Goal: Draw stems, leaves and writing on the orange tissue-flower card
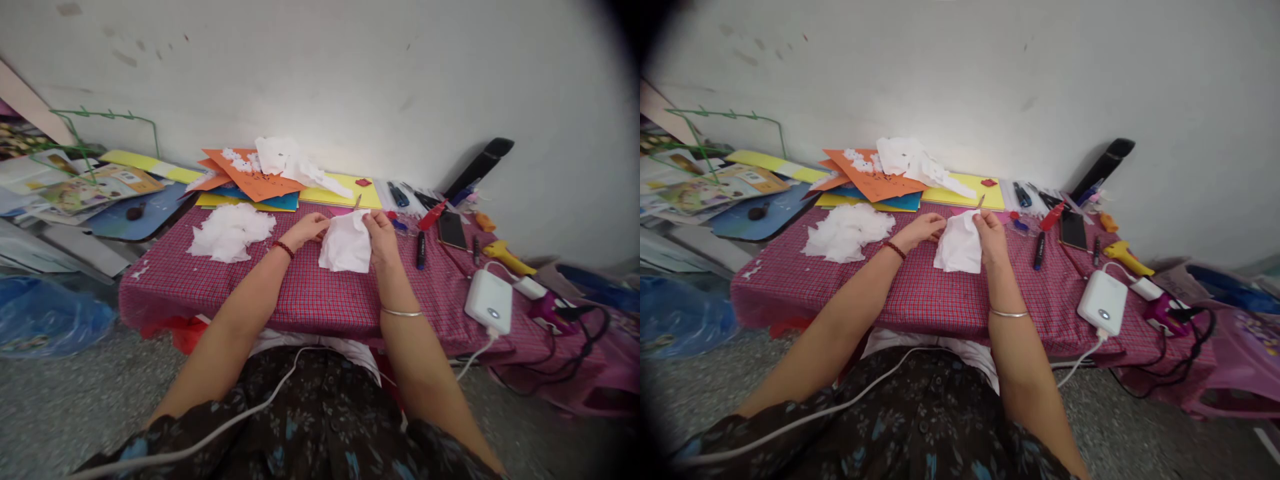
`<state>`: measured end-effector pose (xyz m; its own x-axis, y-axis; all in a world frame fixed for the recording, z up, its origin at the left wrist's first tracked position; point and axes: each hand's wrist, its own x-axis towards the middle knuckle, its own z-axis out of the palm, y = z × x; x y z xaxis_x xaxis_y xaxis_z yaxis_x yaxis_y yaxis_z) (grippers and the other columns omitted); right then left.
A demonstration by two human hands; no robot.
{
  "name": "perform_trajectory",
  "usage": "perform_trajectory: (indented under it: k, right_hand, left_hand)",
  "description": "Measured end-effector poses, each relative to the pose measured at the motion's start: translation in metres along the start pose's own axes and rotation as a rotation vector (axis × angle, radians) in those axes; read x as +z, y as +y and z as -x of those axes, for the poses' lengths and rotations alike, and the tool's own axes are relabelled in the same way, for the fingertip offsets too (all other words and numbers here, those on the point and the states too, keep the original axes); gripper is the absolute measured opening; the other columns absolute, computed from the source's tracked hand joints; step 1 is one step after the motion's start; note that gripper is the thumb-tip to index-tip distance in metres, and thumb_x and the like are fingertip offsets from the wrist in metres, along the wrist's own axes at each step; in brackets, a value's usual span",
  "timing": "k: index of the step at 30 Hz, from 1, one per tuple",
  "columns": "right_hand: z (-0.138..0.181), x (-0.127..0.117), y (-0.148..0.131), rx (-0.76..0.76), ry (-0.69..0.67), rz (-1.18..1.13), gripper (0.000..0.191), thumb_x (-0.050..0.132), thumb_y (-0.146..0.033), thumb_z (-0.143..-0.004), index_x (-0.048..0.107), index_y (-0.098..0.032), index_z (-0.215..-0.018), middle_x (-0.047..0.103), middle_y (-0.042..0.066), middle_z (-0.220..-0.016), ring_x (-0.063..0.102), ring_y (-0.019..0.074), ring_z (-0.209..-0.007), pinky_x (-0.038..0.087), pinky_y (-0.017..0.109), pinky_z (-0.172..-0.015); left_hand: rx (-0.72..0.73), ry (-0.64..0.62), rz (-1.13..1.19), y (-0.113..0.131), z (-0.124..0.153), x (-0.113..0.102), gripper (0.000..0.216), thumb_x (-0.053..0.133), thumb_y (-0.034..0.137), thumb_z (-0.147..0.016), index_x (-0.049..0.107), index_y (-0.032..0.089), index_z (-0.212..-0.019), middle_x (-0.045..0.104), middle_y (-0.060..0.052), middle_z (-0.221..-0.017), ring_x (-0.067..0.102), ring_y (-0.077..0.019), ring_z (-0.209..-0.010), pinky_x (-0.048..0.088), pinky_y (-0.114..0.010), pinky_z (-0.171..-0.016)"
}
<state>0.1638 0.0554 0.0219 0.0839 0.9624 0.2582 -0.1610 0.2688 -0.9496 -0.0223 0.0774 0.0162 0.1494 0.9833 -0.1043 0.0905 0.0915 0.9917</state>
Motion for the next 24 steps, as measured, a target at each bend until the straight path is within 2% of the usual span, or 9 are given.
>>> perform_trajectory:
  k: [5,6,8,10,12,16,18,21,24]
  right_hand:
    - [-0.004,-0.008,-0.001,0.022,-0.039,0.035,0.046,0.07,-0.061,-0.064,0.052,-0.026,-0.088,0.062,0.001,-0.076,0.061,0.0197,-0.072,0.047,0.033,-0.062]
    - [-0.007,-0.01,0.002,0.024,-0.011,0.029,0.047,0.07,-0.061,-0.064,0.051,-0.026,-0.087,0.061,0.001,-0.076,0.061,0.0196,-0.071,0.047,0.033,-0.061]
    - [-0.011,-0.01,0.008,0.012,0.069,0.037,0.044,0.068,-0.06,-0.065,0.049,-0.025,-0.084,0.059,0.0,-0.073,0.058,0.0181,-0.069,0.047,0.032,-0.061]
    - [-0.012,-0.005,0.017,-0.005,0.148,0.079,0.037,0.064,-0.055,-0.069,0.048,-0.025,-0.081,0.057,-0.001,-0.073,0.055,0.0162,-0.067,0.046,0.03,-0.061]
    - [-0.009,0.003,0.025,-0.011,0.17,0.145,0.028,0.063,-0.048,-0.073,0.05,-0.024,-0.08,0.056,-0.001,-0.072,0.052,0.0147,-0.066,0.044,0.028,-0.061]
    - [-0.003,0.015,0.034,-0.025,0.1,0.244,0.018,0.061,-0.038,-0.079,0.052,-0.023,-0.079,0.056,-0.002,-0.073,0.051,0.0134,-0.069,0.043,0.026,-0.065]
    - [-0.006,0.013,0.035,-0.032,0.142,0.226,0.018,0.057,-0.04,-0.083,0.049,-0.023,-0.081,0.054,-0.002,-0.075,0.051,0.0136,-0.069,0.043,0.027,-0.065]
    - [-0.013,0.006,0.033,-0.03,0.248,0.184,0.021,0.051,-0.044,-0.087,0.045,-0.024,-0.083,0.051,-0.001,-0.077,0.052,0.0148,-0.071,0.044,0.028,-0.064]
    - [-0.014,0.005,0.031,-0.024,0.222,0.158,0.02,0.055,-0.042,-0.086,0.046,-0.024,-0.082,0.051,0.0,-0.076,0.052,0.0155,-0.071,0.043,0.028,-0.063]
  left_hand:
    - [0.042,-0.294,0.333,0.005,0.005,0.002,0.033,0.084,0.026,-0.069,0.068,0.011,-0.094,0.076,-0.011,-0.093,0.07,-0.0198,-0.086,0.053,-0.034,-0.087]
    - [0.043,-0.272,0.376,0.007,0.005,0.003,0.03,0.082,0.025,-0.072,0.068,0.01,-0.094,0.076,-0.011,-0.091,0.07,-0.0208,-0.087,0.053,-0.036,-0.088]
    - [0.069,-0.102,0.345,0.01,0.004,0.007,0.016,0.069,0.026,-0.085,0.067,0.012,-0.092,0.075,-0.009,-0.087,0.07,-0.0207,-0.088,0.053,-0.034,-0.086]
    - [0.15,0.108,0.143,0.012,0.006,0.015,0.016,0.054,0.023,-0.095,0.064,0.014,-0.086,0.073,-0.008,-0.083,0.068,-0.0208,-0.091,0.051,-0.031,-0.083]
    - [0.262,0.223,-0.188,0.009,0.012,0.029,0.018,0.05,0.019,-0.096,0.06,0.016,-0.082,0.069,-0.007,-0.081,0.065,-0.0227,-0.093,0.047,-0.03,-0.081]
    - [0.371,0.163,-0.652,0.002,0.021,0.049,0.011,0.05,0.019,-0.096,0.057,0.018,-0.088,0.063,-0.008,-0.078,0.063,-0.0266,-0.089,0.042,-0.033,-0.079]
    - [0.378,0.209,-0.684,0.002,0.018,0.045,0.015,0.047,0.021,-0.098,0.056,0.018,-0.087,0.061,-0.008,-0.078,0.062,-0.0266,-0.087,0.04,-0.033,-0.078]
    - [0.384,0.415,-0.572,0.006,0.004,0.025,0.025,0.044,0.021,-0.1,0.05,0.02,-0.076,0.057,-0.007,-0.077,0.06,-0.0244,-0.088,0.039,-0.032,-0.08]
    - [0.382,0.47,-0.407,0.009,-0.005,0.01,0.034,0.05,0.018,-0.098,0.04,0.021,-0.066,0.049,-0.002,-0.069,0.055,-0.0195,-0.08,0.038,-0.03,-0.077]
